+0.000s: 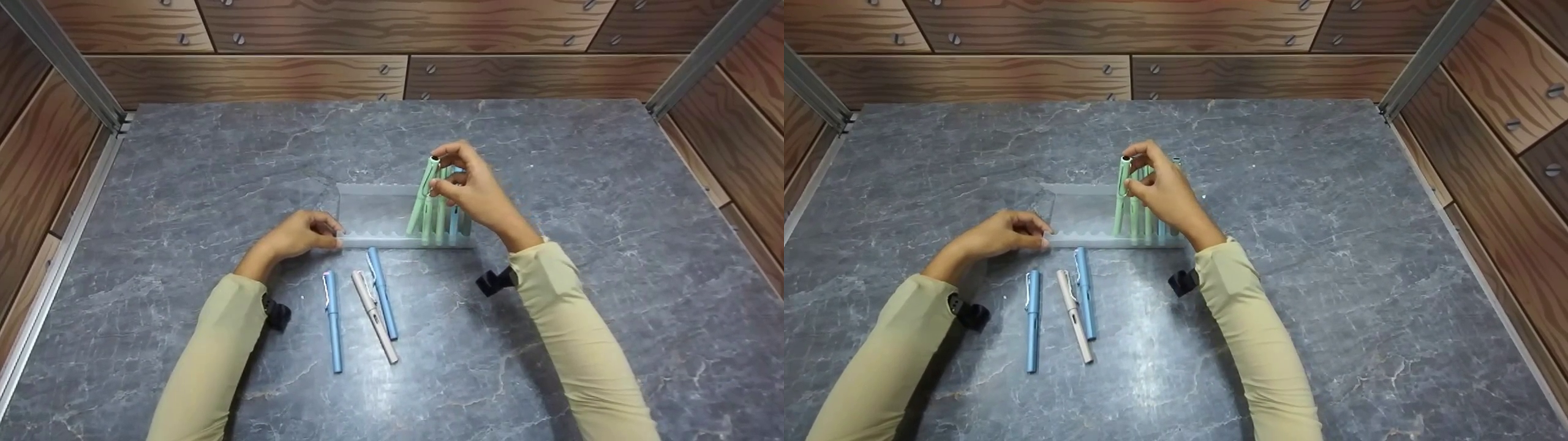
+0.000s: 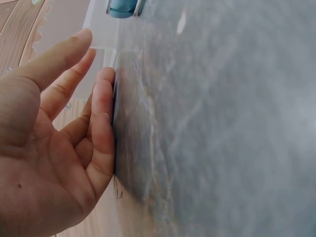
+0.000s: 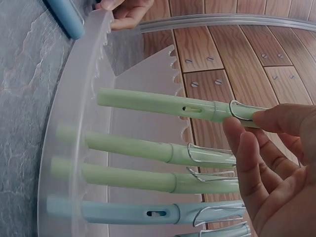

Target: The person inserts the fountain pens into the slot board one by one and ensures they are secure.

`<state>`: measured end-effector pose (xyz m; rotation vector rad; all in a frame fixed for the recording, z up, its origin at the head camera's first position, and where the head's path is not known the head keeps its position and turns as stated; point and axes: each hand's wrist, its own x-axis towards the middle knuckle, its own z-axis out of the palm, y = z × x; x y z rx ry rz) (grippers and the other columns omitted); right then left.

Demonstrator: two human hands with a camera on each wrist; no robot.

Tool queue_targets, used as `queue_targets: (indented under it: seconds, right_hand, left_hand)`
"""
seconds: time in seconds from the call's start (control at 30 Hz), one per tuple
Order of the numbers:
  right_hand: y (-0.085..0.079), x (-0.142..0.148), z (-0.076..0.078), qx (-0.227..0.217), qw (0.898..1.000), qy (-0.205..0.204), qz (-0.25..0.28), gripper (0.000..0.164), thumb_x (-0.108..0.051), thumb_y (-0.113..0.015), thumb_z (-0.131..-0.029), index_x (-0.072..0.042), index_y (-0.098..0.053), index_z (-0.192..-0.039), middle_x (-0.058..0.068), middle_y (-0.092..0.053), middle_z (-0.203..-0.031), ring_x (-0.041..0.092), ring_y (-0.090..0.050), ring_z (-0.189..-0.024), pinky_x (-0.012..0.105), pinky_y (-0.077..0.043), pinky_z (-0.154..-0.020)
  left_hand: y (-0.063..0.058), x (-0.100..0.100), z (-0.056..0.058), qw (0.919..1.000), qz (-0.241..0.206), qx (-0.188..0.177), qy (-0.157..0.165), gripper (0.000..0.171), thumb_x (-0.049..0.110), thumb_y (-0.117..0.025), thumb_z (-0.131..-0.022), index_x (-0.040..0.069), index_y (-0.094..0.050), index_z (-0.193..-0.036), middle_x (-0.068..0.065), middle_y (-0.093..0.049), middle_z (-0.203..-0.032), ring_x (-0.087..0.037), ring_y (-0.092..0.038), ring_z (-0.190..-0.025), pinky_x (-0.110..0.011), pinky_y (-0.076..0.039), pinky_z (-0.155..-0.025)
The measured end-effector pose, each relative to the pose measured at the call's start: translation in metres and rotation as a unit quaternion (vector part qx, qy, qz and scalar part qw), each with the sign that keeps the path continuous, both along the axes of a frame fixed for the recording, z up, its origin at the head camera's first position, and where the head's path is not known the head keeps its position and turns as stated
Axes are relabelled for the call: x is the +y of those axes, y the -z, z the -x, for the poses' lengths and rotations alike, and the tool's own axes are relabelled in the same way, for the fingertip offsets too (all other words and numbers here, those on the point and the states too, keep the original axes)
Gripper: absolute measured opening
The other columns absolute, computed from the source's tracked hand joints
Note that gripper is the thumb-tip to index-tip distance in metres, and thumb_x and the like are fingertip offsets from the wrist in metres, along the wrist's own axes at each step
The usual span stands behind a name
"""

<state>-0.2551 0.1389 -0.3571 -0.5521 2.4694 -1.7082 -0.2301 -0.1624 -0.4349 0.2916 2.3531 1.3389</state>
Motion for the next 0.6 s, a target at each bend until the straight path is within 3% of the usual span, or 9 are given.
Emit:
queue_targets:
  seconds: [0.6]
  right_hand:
    - [0.0022, -0.0047, 0.0005, 0.003, 0.998, 0.007, -0.065, 0.04, 0.0, -0.061, -0.091, -0.005, -0.047, -0.128, 0.008, -0.057, -0.105, 0.013, -0.066, -0.073, 0.028, -0.051, -0.058]
  left_hand:
    - [-0.0018, -0.0003, -0.0012, 1.0, 0.006, 0.005, 0.004, 0.025, 0.011, -0.072, -0.084, 0.001, -0.067, -0.106, 0.001, -0.063, -0.085, -0.009, -0.05, -0.073, -0.021, -0.041, -0.064]
